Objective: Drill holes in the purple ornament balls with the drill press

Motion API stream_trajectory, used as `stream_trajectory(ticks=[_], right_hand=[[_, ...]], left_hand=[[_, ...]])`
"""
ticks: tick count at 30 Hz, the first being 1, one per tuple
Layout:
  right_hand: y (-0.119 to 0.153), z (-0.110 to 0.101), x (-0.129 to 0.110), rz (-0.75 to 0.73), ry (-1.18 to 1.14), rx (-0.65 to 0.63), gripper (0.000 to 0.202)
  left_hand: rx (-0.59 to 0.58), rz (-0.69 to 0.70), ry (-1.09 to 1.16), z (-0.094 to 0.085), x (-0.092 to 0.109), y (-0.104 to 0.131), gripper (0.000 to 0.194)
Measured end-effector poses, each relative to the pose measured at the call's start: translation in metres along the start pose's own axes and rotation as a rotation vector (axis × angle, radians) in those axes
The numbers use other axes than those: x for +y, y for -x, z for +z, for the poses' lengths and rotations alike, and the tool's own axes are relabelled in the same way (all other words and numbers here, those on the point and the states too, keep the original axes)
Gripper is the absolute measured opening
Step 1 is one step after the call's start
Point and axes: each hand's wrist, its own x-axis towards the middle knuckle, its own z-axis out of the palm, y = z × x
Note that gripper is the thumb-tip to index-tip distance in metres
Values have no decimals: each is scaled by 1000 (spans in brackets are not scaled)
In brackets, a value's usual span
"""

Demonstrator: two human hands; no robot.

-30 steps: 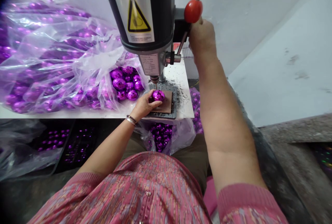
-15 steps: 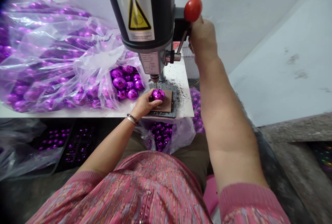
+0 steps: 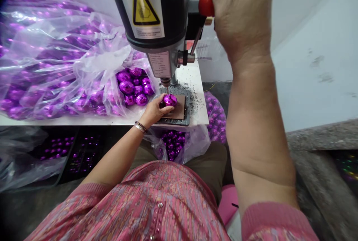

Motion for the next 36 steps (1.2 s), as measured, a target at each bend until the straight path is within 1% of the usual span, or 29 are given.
stream_trajectory(ticks=[2, 4, 7, 9, 10, 13, 15, 19, 22, 26, 31, 33, 36], right_hand=[[2, 3, -2, -27, 155, 44, 66], [1, 5, -3, -15, 220, 63, 66], [-3, 8, -4, 16, 182, 1, 76], [-7, 11, -6, 56, 188, -33, 76], [-9, 13, -7, 76, 217, -27, 72], [-12, 18, -11, 138, 311, 20, 50], [-11, 20, -15, 157, 339, 50, 39], [-4, 21, -21, 167, 397, 43, 33], [3, 20, -20, 162, 400, 52, 32], [9, 21, -18, 111, 355, 123, 37], [14, 25, -16, 138, 458, 184, 32], [19, 25, -13, 118, 493, 181, 31], [31, 20, -12, 36, 546, 158, 31]], left_hand=[[0, 4, 9, 0, -1, 0, 38], [-1, 1, 8, 0, -1, 0, 39], [-8, 1, 5, 0, -1, -1, 39], [-12, -4, 9, 0, -1, -1, 39], [-13, -7, 10, -1, 0, -1, 39], [-14, -14, 7, -1, 0, 0, 39], [-14, -10, 4, 0, 0, 0, 39], [-20, 9, 18, 1, -4, -1, 37], [-19, 21, 16, 2, -6, -1, 35], [-16, 11, 9, 1, -5, -1, 40], [-26, -5, 10, -1, 0, 0, 38], [-23, -11, -3, -2, 1, 0, 38], [-23, -9, -9, -1, 0, 0, 39]])
